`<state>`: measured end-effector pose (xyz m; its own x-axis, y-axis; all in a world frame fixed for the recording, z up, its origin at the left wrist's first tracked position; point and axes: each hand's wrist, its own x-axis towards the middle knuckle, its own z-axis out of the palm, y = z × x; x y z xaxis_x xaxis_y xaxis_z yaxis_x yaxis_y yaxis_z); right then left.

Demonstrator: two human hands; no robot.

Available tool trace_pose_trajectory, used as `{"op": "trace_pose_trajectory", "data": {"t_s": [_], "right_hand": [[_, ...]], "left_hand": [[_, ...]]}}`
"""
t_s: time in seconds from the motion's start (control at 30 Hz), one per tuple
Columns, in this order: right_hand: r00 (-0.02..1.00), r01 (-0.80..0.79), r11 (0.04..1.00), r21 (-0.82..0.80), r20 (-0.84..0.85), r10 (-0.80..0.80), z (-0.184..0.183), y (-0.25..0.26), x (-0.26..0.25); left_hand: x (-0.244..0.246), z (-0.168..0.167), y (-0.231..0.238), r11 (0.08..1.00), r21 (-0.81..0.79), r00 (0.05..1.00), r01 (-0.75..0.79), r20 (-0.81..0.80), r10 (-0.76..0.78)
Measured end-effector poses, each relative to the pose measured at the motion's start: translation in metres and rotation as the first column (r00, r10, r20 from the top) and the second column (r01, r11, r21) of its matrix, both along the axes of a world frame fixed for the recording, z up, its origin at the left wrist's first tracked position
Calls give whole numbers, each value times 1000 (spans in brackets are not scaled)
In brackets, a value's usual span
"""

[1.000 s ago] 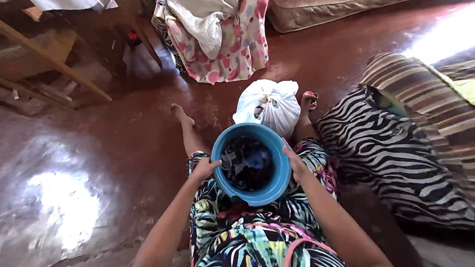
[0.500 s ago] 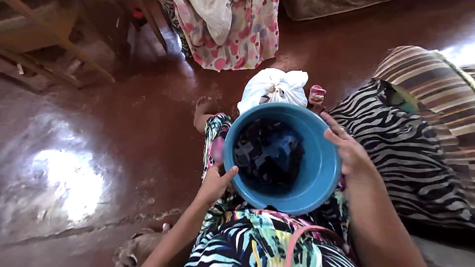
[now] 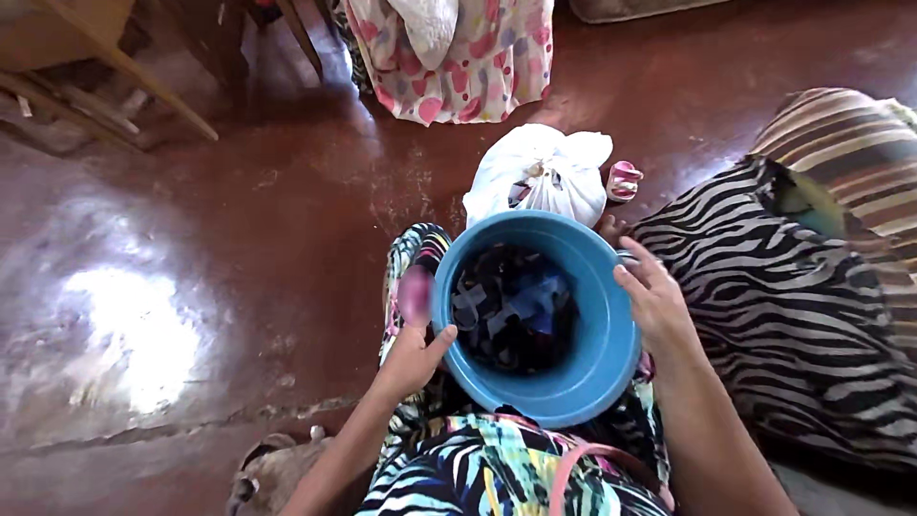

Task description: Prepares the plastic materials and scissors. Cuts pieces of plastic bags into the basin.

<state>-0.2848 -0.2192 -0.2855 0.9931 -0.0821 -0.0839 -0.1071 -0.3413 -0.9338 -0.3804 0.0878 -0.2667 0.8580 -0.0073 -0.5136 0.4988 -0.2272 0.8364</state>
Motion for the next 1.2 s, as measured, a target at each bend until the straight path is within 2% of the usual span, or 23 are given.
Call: {"op": "trace_pose_trajectory", "data": {"t_s": [0.07,0.1,0.13,0.17,0.2,0.23,0.27,0.3,0.33,0.37,0.47,0.5,0.57,0.67,0.73,0.8,0.87,1.03,1.13,1.2], "right_hand": [[955,10,948,-318,284,85,-1,4,6],[914,-1,905,-425,366,173,3,9,9],[891,-79,859,-506,351,288,10,17,12],[879,-239,794,-559,223,422,21,27,16],[831,-465,689,-557,-5,557,32,40,24],[705,-684,539,-493,-254,662,41,55,36],[549,-825,381,-418,-431,716,41,71,47],[427,-894,248,-373,-539,726,34,87,54],[359,-920,158,-358,-613,704,26,101,55],[335,-928,115,-356,-655,677,18,113,51],[353,-914,90,-395,-668,655,-16,129,31],[339,-916,76,-394,-658,673,-28,128,26],[270,-922,-14,-387,-667,694,-43,122,16],[184,-933,-140,-332,-773,606,-34,124,5],[172,-936,-171,-307,-825,539,-29,130,7],[168,-920,-211,-331,-817,552,-37,130,15],[149,-936,-196,-291,-836,528,-25,129,29],[365,-922,135,-362,-701,612,-2,98,68],[502,-864,314,-394,-615,608,2,83,77],[612,-788,345,-510,-594,521,18,86,69]], "left_hand": [[12,4,0,963,232,991,133,-54,-124],[18,9,0,915,359,982,187,-79,-170],[24,16,-1,858,461,974,228,-101,-205],[32,24,-1,810,526,965,261,-122,-231],[39,31,0,777,569,962,270,-121,-246],[45,36,2,762,598,965,248,-84,-248],[49,40,3,760,622,972,190,-7,-237],[52,39,5,762,639,970,107,99,-220],[55,39,7,769,639,961,28,194,-196],[57,37,9,775,631,947,-40,271,-172],[59,28,15,789,590,885,-173,445,-139],[59,25,16,797,576,878,-182,460,-132],[57,18,18,807,565,881,-173,455,-129],[53,11,25,806,572,883,-152,445,-150],[49,6,29,806,573,878,-144,450,-163],[46,3,31,809,573,879,-134,446,-170],[44,1,31,822,555,873,-128,456,-172],[43,-10,26,870,475,818,-128,547,-178],[48,-9,15,833,531,762,-154,601,-242],[52,-8,12,819,550,748,-164,610,-260]]}}
